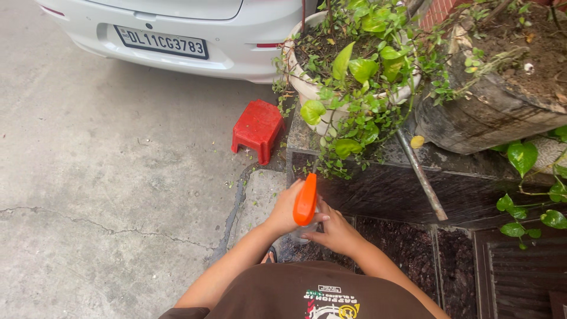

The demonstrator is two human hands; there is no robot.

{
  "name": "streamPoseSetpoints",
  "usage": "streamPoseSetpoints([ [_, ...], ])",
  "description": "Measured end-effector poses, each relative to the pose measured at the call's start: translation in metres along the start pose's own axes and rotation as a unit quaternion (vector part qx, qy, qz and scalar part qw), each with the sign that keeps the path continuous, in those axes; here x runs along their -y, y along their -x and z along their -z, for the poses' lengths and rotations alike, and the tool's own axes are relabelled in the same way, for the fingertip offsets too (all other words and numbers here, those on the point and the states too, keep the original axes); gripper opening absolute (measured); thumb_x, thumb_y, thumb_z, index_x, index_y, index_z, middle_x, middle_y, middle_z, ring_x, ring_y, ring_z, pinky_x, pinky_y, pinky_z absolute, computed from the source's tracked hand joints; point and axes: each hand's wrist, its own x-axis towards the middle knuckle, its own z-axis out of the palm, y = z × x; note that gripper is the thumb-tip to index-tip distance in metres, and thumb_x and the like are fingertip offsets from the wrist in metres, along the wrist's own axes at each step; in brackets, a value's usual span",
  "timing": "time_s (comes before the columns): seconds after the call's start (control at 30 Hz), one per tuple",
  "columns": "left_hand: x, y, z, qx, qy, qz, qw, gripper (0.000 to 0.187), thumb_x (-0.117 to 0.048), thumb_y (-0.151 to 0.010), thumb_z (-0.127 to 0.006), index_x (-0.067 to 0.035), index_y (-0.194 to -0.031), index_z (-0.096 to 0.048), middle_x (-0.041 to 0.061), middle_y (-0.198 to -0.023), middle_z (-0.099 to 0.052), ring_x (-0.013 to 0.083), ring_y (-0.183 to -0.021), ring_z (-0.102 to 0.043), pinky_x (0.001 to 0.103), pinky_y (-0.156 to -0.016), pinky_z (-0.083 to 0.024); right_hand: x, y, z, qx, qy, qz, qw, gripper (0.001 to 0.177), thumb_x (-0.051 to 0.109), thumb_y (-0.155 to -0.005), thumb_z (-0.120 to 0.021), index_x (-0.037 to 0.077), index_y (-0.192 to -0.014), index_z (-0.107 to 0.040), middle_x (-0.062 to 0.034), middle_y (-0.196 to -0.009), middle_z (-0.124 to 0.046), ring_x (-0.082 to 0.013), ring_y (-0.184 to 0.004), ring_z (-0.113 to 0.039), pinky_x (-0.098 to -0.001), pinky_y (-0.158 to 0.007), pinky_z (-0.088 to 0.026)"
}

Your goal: The person cleans potted plants by picking off yellowed leaves, spraying the foliage with water from a spray bottle, and wiping the pot's exterior and leaves with a cloth.

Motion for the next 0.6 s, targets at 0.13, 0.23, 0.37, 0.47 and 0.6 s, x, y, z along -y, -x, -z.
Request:
streamPoseSetpoints([
  [0.13, -0.018, 0.0, -0.024, 0.017, 0.084, -0.004, 0.996, 0.052, -0.045, -0.071, -0.091, -0.01, -0.102, -0.069, 0.008, -0.093, -0.075, 0.027, -0.096, -0.074, 0.041, -0.123, -0.038, -0.006, 0.027, 0.013, -0.029, 0.025, -0.067, 0.997, 0.099, 0.034, -0.07, -0.09, 0.003, -0.147, -0.035, -0.0213, -0.145, -0.051, -0.0387, -0.136, -0.05, -0.0439, -0.108, -0.044],
  [0.23, -0.037, -0.002, -0.035, -0.021, 0.093, -0.079, 0.992, 0.052, -0.047, -0.071, -0.09, -0.01, -0.103, -0.071, 0.008, -0.099, -0.069, 0.0285, -0.096, -0.068, 0.041, -0.089, -0.057, -0.003, 0.044, 0.028, -0.037, 0.025, -0.084, 0.995, 0.095, 0.031, -0.07, -0.089, 0.004, -0.146, -0.038, -0.02, -0.145, -0.053, -0.0368, -0.137, -0.05, -0.0431, -0.109, -0.044],
  [0.37, -0.052, -0.005, -0.059, -0.017, 0.145, -0.087, 0.985, 0.062, -0.047, -0.069, -0.089, -0.009, -0.111, -0.064, 0.006, -0.104, -0.066, 0.0285, -0.096, -0.066, 0.042, -0.089, -0.054, -0.005, 0.068, 0.042, -0.031, 0.008, -0.133, 0.991, 0.095, 0.03, -0.068, -0.089, 0.008, -0.147, -0.04, -0.0149, -0.142, -0.057, -0.033, -0.136, -0.052, -0.0415, -0.11, -0.044],
  [0.47, -0.054, -0.011, -0.086, 0.001, 0.067, -0.11, 0.992, 0.054, -0.044, -0.071, -0.093, -0.009, -0.104, -0.068, 0.007, -0.095, -0.069, 0.0287, -0.092, -0.069, 0.044, -0.104, -0.047, -0.015, 0.087, 0.047, -0.064, -0.012, -0.081, 0.995, 0.096, 0.028, -0.069, -0.09, 0.006, -0.147, -0.037, -0.0168, -0.144, -0.053, -0.0339, -0.137, -0.051, -0.0429, -0.111, -0.041],
  [0.6, -0.066, -0.015, -0.115, 0.006, 0.102, -0.048, 0.994, 0.055, -0.043, -0.07, -0.094, -0.008, -0.103, -0.067, 0.009, -0.094, -0.068, 0.0289, -0.093, -0.068, 0.038, -0.091, -0.056, -0.031, 0.112, 0.063, -0.091, -0.003, -0.079, 0.993, 0.095, 0.027, -0.069, -0.089, 0.008, -0.147, -0.038, -0.0158, -0.143, -0.055, -0.0326, -0.136, -0.052, -0.0428, -0.11, -0.043],
])
